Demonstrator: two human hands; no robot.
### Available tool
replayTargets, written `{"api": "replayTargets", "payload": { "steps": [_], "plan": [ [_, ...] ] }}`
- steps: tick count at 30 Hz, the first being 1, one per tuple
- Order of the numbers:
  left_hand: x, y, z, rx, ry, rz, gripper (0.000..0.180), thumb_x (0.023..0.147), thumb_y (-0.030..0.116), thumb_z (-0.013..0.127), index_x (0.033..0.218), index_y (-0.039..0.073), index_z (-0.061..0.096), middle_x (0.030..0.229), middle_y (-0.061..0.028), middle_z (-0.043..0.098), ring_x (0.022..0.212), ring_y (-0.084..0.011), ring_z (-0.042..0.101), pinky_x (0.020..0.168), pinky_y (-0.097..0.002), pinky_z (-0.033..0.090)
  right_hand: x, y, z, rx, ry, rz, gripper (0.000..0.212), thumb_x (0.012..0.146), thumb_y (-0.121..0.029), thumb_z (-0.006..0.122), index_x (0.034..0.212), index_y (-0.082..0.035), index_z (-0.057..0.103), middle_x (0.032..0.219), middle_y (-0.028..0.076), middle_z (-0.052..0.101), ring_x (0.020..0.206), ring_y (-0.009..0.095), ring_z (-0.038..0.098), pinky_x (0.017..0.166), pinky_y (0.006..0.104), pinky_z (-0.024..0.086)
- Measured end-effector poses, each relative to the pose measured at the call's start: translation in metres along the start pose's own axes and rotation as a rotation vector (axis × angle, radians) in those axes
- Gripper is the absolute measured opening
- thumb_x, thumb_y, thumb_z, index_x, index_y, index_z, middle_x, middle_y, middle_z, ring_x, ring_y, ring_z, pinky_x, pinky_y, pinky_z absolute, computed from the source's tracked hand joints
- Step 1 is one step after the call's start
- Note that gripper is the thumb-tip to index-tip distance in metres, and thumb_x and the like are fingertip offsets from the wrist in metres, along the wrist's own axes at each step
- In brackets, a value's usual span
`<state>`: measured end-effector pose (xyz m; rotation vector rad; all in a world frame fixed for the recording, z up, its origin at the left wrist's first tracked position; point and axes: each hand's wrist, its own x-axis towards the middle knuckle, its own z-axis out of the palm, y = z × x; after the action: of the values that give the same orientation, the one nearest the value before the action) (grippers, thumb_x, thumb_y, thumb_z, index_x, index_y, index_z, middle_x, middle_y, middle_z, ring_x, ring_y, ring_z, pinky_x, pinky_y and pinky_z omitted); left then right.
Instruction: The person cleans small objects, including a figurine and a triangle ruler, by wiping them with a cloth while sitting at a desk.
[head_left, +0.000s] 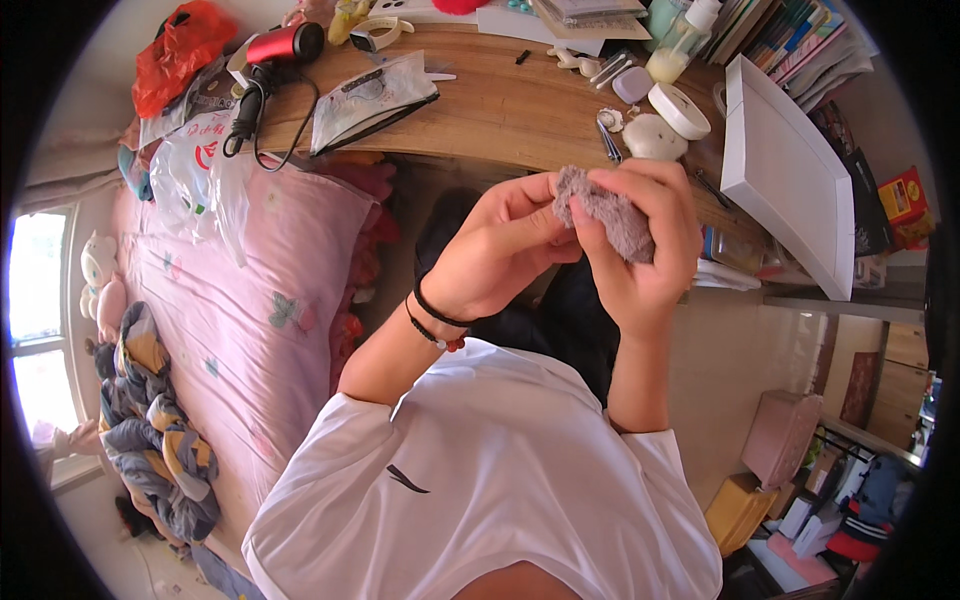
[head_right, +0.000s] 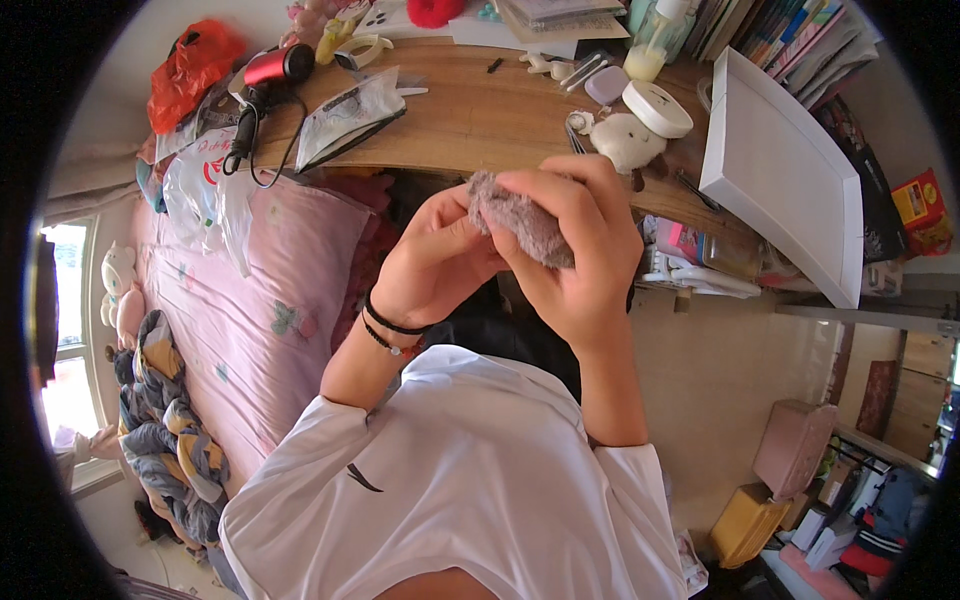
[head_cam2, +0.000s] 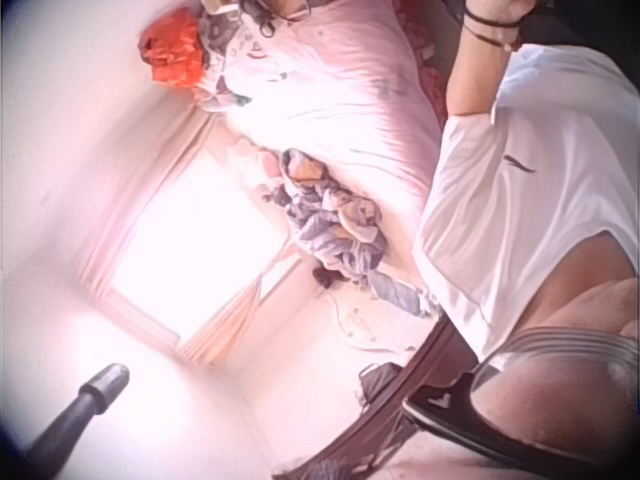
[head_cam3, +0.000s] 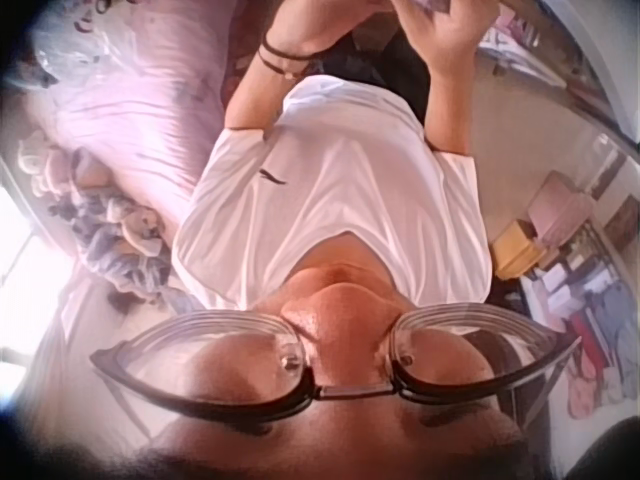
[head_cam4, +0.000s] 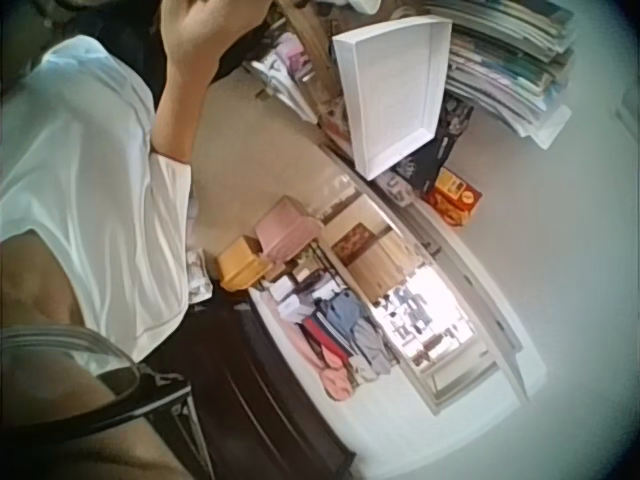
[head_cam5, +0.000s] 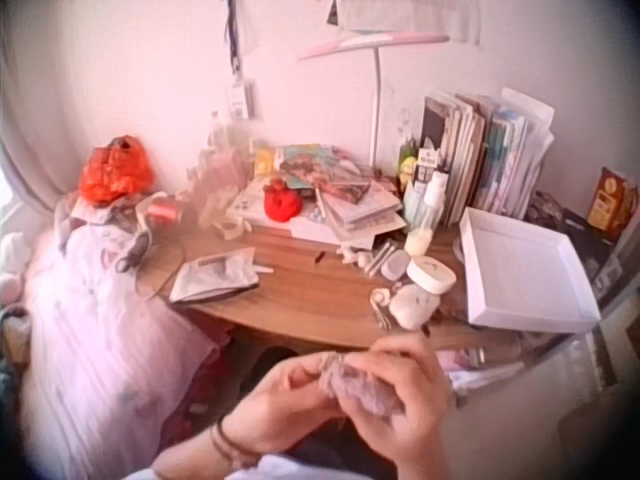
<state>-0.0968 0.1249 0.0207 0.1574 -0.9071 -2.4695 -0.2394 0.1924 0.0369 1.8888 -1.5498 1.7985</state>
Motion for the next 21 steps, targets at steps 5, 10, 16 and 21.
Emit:
{"api": "replayTargets", "payload": {
  "steps": [5, 10, 16, 21],
  "plan": [
    [0.003, 0.001, -0.014, -0.128, -0.203, 0.020, 0.021, 0.096, 0.019, 0.061, 0.110, 0.004, 0.060, 0.104, -0.0006, 0.060, 0.094, -0.0085, 0.055, 0.082, -0.0251, 0.043, 0.002, 0.004, 0.000, -0.027, 0.103, 0.064, 0.025, 0.076, -0.001, 0.074, 0.099, -0.001, 0.064, 0.092, 0.012, 0.063, 0.081, 0.025, 0.061, 0.073, 0.0305, 0.048],
    [-0.004, 0.005, 0.012, 0.044, 0.101, -0.015, 0.015, 0.097, 0.019, 0.060, 0.101, 0.004, 0.059, 0.095, 0.0013, 0.055, 0.084, -0.0069, 0.049, 0.074, -0.0230, 0.040, 0.001, -0.008, 0.001, 0.144, 0.018, 0.092, 0.024, 0.076, -0.003, 0.075, 0.098, -0.002, 0.064, 0.091, 0.010, 0.063, 0.080, 0.022, 0.061, 0.073, 0.0298, 0.048],
    [-0.004, 0.001, -0.008, 0.012, -0.129, 0.002, 0.019, 0.097, 0.020, 0.060, 0.106, 0.003, 0.059, 0.101, -0.0005, 0.059, 0.090, -0.0081, 0.055, 0.080, -0.0242, 0.045, -0.002, 0.000, -0.002, 0.163, 0.155, 0.278, 0.022, 0.077, -0.006, 0.075, 0.096, -0.001, 0.064, 0.089, 0.008, 0.063, 0.078, 0.019, 0.060, 0.070, 0.0290, 0.048],
    [-0.007, -0.001, 0.001, 0.084, -0.005, 0.048, 0.026, 0.095, 0.019, 0.060, 0.113, 0.001, 0.056, 0.114, -0.0078, 0.062, 0.106, -0.0184, 0.059, 0.096, -0.0376, 0.046, -0.008, -0.006, 0.002, 0.170, -0.041, 0.107, 0.023, 0.077, -0.007, 0.075, 0.097, -0.002, 0.064, 0.091, 0.009, 0.063, 0.080, 0.018, 0.060, 0.071, 0.0282, 0.048]
  ]
}}
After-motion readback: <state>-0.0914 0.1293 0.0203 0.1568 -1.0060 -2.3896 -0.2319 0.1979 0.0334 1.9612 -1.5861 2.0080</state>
